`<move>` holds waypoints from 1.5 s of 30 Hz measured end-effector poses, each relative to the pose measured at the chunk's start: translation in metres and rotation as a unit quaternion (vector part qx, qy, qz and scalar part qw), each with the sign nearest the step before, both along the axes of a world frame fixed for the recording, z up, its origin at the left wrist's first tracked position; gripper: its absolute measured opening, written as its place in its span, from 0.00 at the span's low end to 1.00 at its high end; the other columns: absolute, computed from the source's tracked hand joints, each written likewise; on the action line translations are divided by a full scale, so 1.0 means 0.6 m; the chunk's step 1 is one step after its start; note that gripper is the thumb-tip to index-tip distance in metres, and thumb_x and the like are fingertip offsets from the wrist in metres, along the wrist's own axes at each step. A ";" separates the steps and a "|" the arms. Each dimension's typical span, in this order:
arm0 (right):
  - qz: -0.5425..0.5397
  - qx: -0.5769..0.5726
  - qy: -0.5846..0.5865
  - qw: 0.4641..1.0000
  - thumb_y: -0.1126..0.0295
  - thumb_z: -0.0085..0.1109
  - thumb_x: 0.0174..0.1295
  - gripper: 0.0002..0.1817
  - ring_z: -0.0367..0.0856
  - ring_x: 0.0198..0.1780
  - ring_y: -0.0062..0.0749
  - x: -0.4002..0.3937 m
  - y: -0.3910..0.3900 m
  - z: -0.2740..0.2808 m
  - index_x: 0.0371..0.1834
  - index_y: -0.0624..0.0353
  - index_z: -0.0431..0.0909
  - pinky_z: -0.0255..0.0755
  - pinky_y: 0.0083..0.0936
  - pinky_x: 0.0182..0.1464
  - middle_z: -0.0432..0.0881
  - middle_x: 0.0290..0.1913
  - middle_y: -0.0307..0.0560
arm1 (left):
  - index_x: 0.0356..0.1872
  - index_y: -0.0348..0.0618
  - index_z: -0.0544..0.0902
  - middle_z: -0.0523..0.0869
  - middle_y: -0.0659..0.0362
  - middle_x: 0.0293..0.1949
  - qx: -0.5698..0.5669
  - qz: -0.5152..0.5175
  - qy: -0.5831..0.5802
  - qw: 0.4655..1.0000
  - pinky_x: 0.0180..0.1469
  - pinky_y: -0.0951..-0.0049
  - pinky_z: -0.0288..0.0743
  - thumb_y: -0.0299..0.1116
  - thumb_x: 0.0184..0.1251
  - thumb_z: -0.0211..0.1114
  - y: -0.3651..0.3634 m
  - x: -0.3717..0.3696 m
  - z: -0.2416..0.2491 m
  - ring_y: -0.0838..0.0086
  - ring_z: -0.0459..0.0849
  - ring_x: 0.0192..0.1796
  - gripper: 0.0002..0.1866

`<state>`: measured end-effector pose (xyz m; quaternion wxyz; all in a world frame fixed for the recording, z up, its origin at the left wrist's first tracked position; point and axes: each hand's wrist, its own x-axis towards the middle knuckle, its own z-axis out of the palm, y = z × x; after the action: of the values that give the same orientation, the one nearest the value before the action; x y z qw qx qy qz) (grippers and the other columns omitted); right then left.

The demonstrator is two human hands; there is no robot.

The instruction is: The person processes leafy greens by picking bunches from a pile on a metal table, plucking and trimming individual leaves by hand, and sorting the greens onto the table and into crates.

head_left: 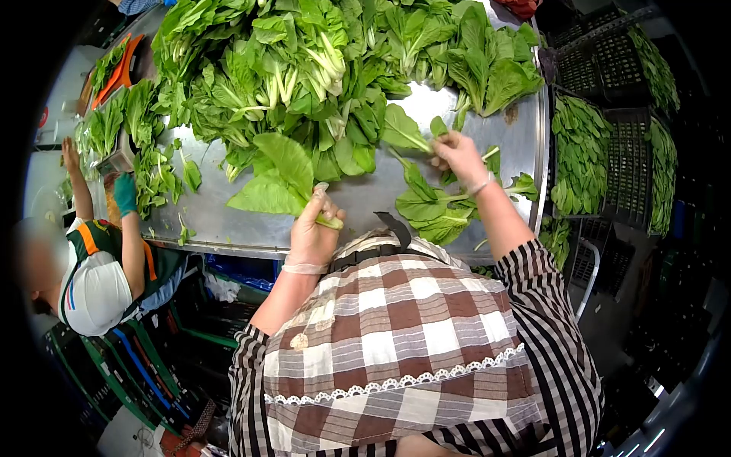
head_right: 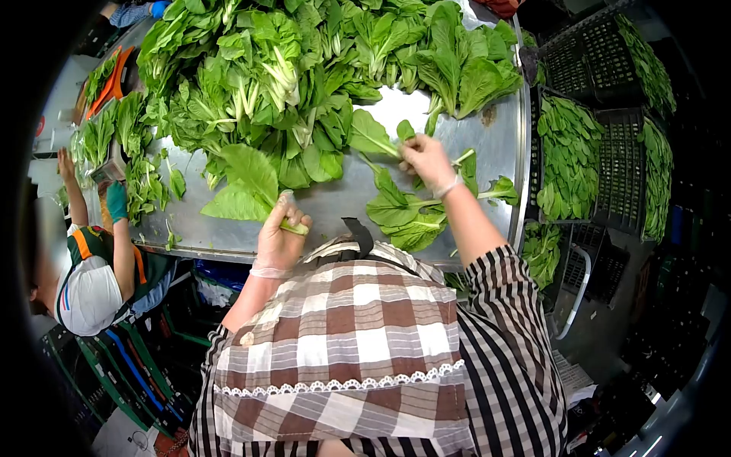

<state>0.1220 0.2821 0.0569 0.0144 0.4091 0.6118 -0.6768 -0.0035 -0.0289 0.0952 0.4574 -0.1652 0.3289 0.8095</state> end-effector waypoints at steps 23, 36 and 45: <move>0.122 0.432 0.357 0.819 0.82 0.67 0.43 0.12 0.83 0.34 0.39 -0.017 -0.208 0.096 0.27 0.54 0.76 0.77 0.29 0.34 0.82 0.34 0.43 | 0.49 0.39 0.75 0.80 0.60 0.41 -0.031 -0.046 0.056 0.997 0.44 0.73 0.73 0.20 0.63 0.66 0.093 0.025 0.012 0.74 0.77 0.39 0.15; -0.031 -0.001 0.221 0.975 0.74 0.76 0.54 0.13 0.77 0.39 0.19 -0.014 -0.223 0.079 0.39 0.62 0.80 0.74 0.19 0.47 0.82 0.37 0.37 | 0.58 0.33 0.75 0.82 0.53 0.54 0.001 -0.102 0.109 0.989 0.63 0.65 0.73 0.18 0.64 0.62 0.091 0.016 0.013 0.64 0.81 0.57 0.21; -0.034 0.045 0.238 0.970 0.75 0.73 0.54 0.12 0.75 0.35 0.22 -0.017 -0.223 0.079 0.35 0.62 0.77 0.72 0.21 0.42 0.77 0.32 0.38 | 0.59 0.37 0.75 0.82 0.57 0.54 0.008 -0.084 0.108 0.991 0.62 0.66 0.72 0.19 0.62 0.64 0.088 0.022 0.021 0.67 0.80 0.57 0.22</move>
<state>0.1119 0.1484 0.1045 -0.1728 0.2570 0.6137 -0.7263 0.0097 0.0241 0.1076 0.4866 -0.0448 0.3830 0.7840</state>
